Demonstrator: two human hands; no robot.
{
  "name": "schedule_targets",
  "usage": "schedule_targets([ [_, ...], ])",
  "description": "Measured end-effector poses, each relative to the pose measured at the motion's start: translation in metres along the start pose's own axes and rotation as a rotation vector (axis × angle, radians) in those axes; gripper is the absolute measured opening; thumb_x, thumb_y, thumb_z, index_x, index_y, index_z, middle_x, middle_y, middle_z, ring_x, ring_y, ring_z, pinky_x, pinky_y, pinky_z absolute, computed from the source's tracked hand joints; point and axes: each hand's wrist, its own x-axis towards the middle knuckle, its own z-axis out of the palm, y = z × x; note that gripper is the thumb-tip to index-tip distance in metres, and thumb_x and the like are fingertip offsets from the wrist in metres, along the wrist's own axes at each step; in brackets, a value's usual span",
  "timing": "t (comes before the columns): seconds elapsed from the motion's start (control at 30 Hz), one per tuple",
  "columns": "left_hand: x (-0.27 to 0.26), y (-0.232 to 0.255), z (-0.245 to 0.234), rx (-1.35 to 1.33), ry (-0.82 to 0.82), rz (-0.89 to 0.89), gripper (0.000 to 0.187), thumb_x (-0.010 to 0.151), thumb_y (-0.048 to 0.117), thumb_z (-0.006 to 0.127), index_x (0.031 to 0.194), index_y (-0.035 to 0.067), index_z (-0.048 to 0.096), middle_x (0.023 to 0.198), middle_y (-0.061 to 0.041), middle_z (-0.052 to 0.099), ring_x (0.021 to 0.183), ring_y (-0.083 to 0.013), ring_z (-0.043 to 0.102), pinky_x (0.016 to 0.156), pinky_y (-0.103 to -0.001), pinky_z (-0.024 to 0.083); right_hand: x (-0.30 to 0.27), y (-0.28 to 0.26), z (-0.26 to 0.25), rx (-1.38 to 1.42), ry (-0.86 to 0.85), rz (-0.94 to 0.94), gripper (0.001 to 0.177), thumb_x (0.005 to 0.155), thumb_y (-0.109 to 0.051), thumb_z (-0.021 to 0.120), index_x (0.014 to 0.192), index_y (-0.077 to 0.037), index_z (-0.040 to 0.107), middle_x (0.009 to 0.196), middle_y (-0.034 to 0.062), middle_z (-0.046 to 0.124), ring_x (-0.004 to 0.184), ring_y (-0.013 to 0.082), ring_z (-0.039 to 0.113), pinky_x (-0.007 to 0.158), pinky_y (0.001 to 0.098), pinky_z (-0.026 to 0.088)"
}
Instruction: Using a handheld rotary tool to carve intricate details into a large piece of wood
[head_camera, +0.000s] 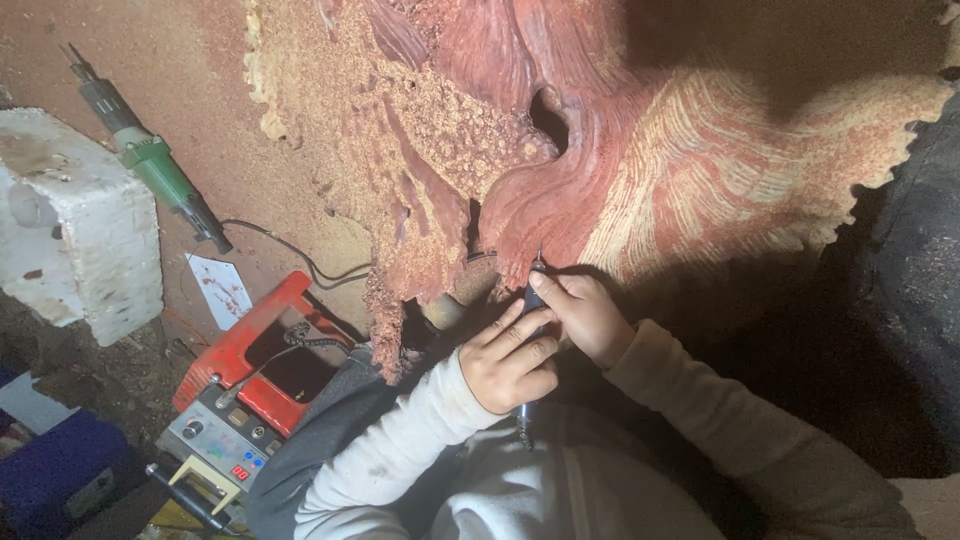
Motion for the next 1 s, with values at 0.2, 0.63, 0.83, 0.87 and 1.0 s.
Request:
schedule_targets([
  [0.2,0.006,0.006,-0.006,-0.009,0.002,-0.036,0.025,0.099,0.013,0.064,0.075,0.016,0.061,0.091,-0.003,0.072,0.108,-0.0293,0.075,0.101,-0.05,0.058,0.006,0.003,0.001,-0.036,-0.022,0.018,0.053,0.099,-0.044,0.059,0.073,0.0,0.076,0.056,0.0175,0.068,0.057,0.0244,0.071,0.042,0.0383,0.054],
  [0.63,0.008,0.016,-0.004,-0.018,0.029,-0.141,0.026,0.099,0.017,0.065,0.074,0.019,0.064,0.09,0.0,0.072,0.107,-0.0269,0.075,0.103,-0.047,0.057,0.008,0.007,0.0,-0.124,-0.047,0.021,0.057,0.096,-0.05,0.061,0.077,0.001,0.078,0.062,0.0191,0.07,0.064,0.0273,0.073,0.05,0.0435,0.055],
  [0.83,0.008,0.025,-0.002,0.004,0.045,-0.21,0.024,0.096,0.014,0.07,0.072,0.02,0.065,0.089,0.001,0.072,0.107,-0.0263,0.075,0.103,-0.046,0.058,0.017,0.02,0.0,-0.128,-0.051,0.025,0.055,0.094,-0.049,0.064,0.072,-0.001,0.077,0.06,0.0139,0.07,0.063,0.0225,0.07,0.049,0.0364,0.055],
  [0.87,0.008,0.026,-0.002,0.005,0.043,-0.231,0.024,0.096,0.015,0.07,0.072,0.02,0.065,0.089,0.001,0.072,0.107,-0.0259,0.075,0.103,-0.046,0.057,0.016,0.019,0.0,-0.133,-0.055,0.027,0.054,0.094,-0.048,0.065,0.074,0.0,0.078,0.063,0.016,0.071,0.068,0.0234,0.07,0.055,0.041,0.055],
  [1.0,0.01,0.031,-0.003,0.01,0.029,-0.273,0.022,0.093,0.016,0.073,0.073,0.02,0.066,0.089,0.002,0.072,0.108,-0.0262,0.075,0.102,-0.047,0.058,0.013,0.016,0.001,-0.148,-0.045,0.039,0.056,0.093,-0.051,0.066,0.077,0.001,0.079,0.066,0.0169,0.072,0.073,0.0222,0.068,0.065,0.045,0.054],
])
